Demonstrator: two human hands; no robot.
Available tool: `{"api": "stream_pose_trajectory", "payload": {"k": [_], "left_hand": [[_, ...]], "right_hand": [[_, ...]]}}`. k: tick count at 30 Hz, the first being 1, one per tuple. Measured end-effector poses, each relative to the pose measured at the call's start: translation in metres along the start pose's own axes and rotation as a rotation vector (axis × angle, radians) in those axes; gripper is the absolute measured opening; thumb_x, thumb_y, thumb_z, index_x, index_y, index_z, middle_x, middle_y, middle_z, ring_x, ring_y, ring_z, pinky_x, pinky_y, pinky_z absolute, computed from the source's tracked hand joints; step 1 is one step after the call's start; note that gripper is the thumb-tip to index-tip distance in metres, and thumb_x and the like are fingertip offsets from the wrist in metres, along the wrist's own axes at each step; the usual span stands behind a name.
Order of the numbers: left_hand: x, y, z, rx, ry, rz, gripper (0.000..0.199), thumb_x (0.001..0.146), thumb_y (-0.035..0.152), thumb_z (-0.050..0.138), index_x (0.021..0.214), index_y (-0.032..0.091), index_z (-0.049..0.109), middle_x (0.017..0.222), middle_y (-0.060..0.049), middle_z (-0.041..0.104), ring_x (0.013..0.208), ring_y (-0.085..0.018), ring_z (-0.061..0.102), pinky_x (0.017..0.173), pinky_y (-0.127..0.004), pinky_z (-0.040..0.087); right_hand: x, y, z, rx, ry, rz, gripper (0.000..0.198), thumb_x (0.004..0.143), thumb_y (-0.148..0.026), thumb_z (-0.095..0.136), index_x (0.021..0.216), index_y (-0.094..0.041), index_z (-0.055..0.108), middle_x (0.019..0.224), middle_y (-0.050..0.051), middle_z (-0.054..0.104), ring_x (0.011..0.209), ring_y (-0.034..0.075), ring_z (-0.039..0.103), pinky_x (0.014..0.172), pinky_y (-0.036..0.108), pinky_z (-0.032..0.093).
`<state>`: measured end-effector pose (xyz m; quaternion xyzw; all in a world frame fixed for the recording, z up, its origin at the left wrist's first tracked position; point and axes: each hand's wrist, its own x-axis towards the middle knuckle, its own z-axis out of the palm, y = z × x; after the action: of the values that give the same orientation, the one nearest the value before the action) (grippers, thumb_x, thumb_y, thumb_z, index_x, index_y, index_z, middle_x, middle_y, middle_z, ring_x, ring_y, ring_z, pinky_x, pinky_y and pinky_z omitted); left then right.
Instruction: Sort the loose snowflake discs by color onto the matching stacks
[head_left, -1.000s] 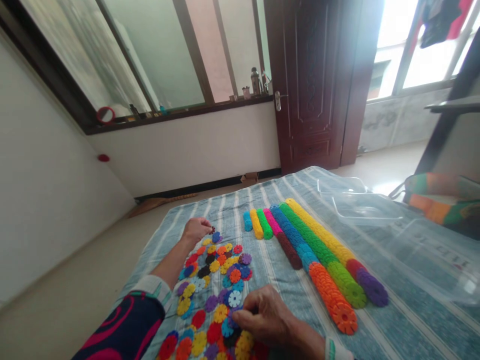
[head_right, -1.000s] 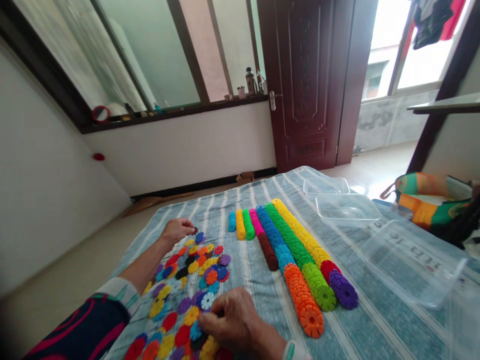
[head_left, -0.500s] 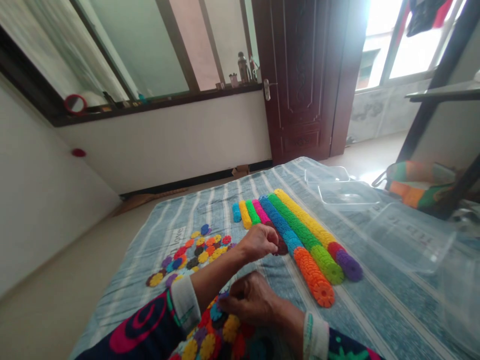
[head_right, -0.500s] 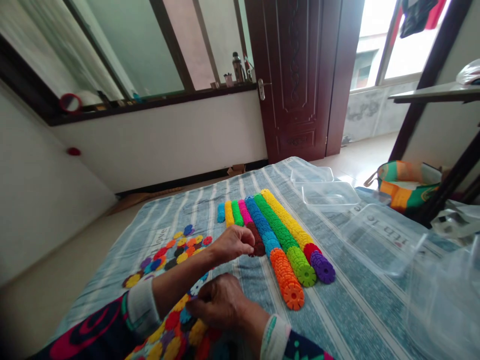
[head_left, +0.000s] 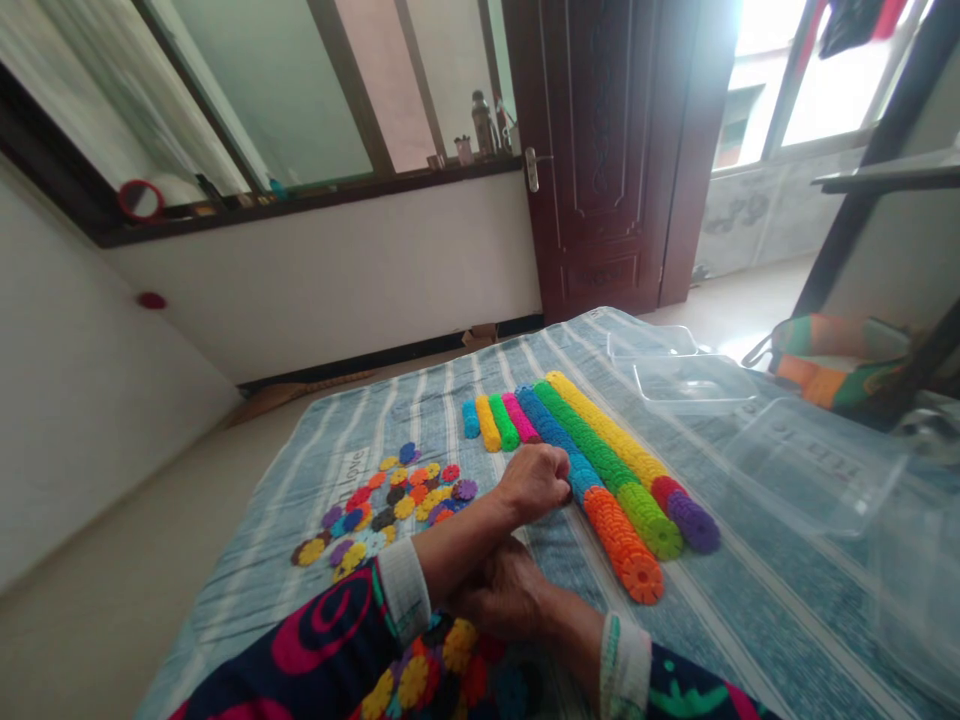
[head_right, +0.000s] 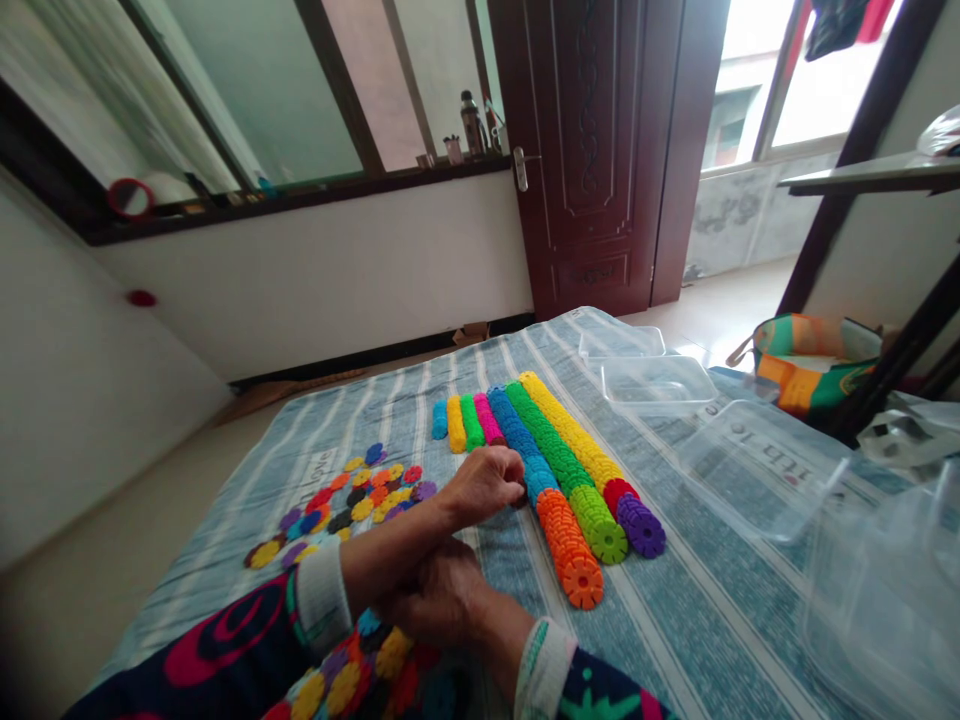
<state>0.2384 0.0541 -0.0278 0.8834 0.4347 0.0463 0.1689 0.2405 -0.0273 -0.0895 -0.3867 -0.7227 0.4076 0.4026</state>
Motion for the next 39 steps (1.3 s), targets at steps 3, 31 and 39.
{"api": "stream_pose_trajectory", "payload": {"k": [3, 31, 39], "left_hand": [[-0.002, -0.009, -0.009, -0.028, 0.073, 0.034, 0.01, 0.068, 0.009, 0.06, 0.068, 0.016, 0.068, 0.075, -0.002, 0.067, 0.072, -0.014, 0.06, 0.066, -0.024, 0.043], [-0.154, -0.165, -0.061, 0.153, 0.204, -0.578, 0.015, 0.071, 0.013, 0.052, 0.065, 0.018, 0.065, 0.066, 0.002, 0.062, 0.068, -0.014, 0.059, 0.065, -0.023, 0.038], [-0.133, -0.168, -0.058, 0.256, 0.067, -0.678, 0.017, 0.074, 0.022, 0.062, 0.086, 0.021, 0.075, 0.076, 0.001, 0.069, 0.074, -0.016, 0.063, 0.061, -0.023, 0.036]], "right_hand": [[-0.002, -0.003, -0.003, 0.019, -0.057, 0.089, 0.035, 0.085, -0.034, 0.066, 0.057, -0.017, 0.055, 0.05, -0.005, 0.04, 0.056, 0.011, 0.042, 0.05, 0.024, 0.028], [-0.012, 0.0, 0.0, 0.022, -0.061, 0.102, 0.046, 0.081, -0.038, 0.054, 0.049, -0.02, 0.026, 0.052, -0.005, 0.021, 0.05, 0.008, 0.024, 0.046, 0.025, 0.015], [-0.011, 0.002, 0.003, 0.017, -0.054, 0.118, 0.043, 0.079, -0.042, 0.051, 0.049, -0.02, 0.029, 0.052, -0.005, 0.022, 0.05, 0.008, 0.026, 0.046, 0.026, 0.015]]}}
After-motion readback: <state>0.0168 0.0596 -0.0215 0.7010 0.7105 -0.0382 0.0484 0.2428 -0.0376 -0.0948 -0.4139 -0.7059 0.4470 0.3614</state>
